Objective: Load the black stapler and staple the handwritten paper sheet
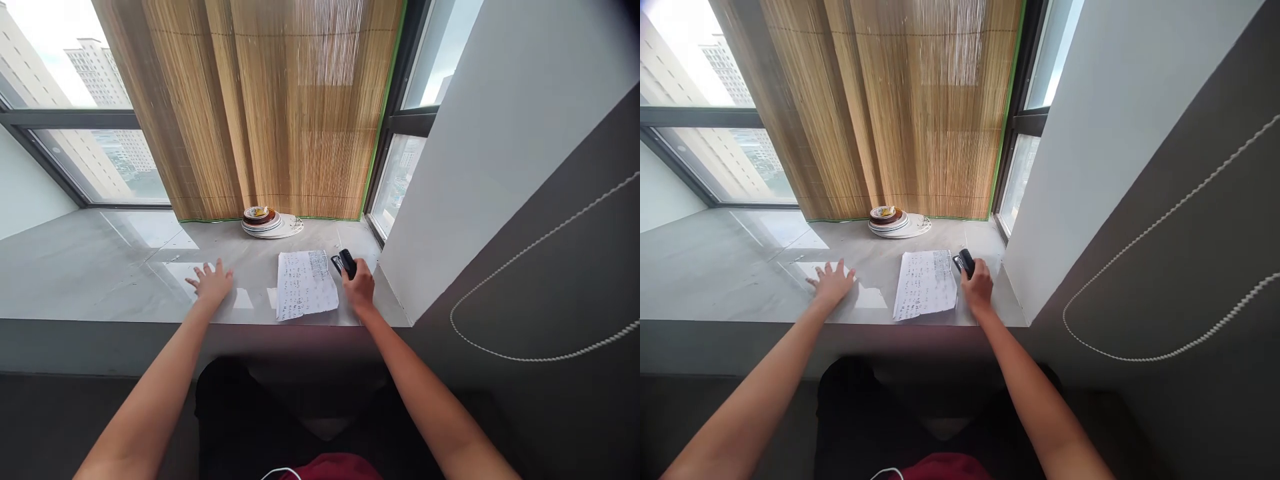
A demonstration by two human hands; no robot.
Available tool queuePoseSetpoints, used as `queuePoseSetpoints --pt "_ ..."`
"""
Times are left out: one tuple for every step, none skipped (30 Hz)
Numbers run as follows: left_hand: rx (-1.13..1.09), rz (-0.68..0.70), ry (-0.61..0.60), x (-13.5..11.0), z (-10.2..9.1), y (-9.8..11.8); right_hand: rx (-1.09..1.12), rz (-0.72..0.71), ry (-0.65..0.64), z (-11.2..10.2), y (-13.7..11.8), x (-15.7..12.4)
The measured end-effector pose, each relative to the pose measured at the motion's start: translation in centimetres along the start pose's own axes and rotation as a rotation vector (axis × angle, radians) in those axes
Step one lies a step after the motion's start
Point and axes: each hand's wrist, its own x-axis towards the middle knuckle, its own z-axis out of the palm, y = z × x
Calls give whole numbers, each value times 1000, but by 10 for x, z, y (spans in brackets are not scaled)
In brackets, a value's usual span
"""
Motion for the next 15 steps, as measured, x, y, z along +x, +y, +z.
queuePoseSetpoints --pt "16 -13 -44 1 1 -11 9 23 13 2 -11 -2" --pt "25 -12 -72 0 2 -19 22 39 11 6 -23 -5" --pt "35 -8 -90 0 4 -23 37 45 -7 12 -36 -8" --pt "43 -6 -96 -1 5 -25 55 38 -60 18 -49 -12" --pt "49 -4 -96 -1 6 -25 71 26 -130 27 -62 -15" --pt "52 -3 -92 -1 7 -23 75 9 -191 35 -74 -18" --pt "52 -2 -85 -1 7 -22 67 -6 -233 44 -84 -20" --pt "49 0 -79 -1 7 -21 57 -7 -266 52 -92 -22" --pt "45 0 -72 0 7 -20 50 0 -298 59 -98 -23" --pt "41 -2 -68 0 7 -20 39 11 -325 64 -101 -24" --pt "37 -4 -65 1 7 -20 28 24 -349 68 -103 -24" --pt "34 -6 -62 1 8 -21 15 34 -368 69 -102 -24" --pt "33 -6 -58 1 8 -21 -1 42 -381 68 -100 -24" --pt "31 -4 -53 1 8 -22 -21 48 -386 66 -98 -24" --pt "30 0 -47 1 8 -22 -43 58 -386 63 -94 -25"
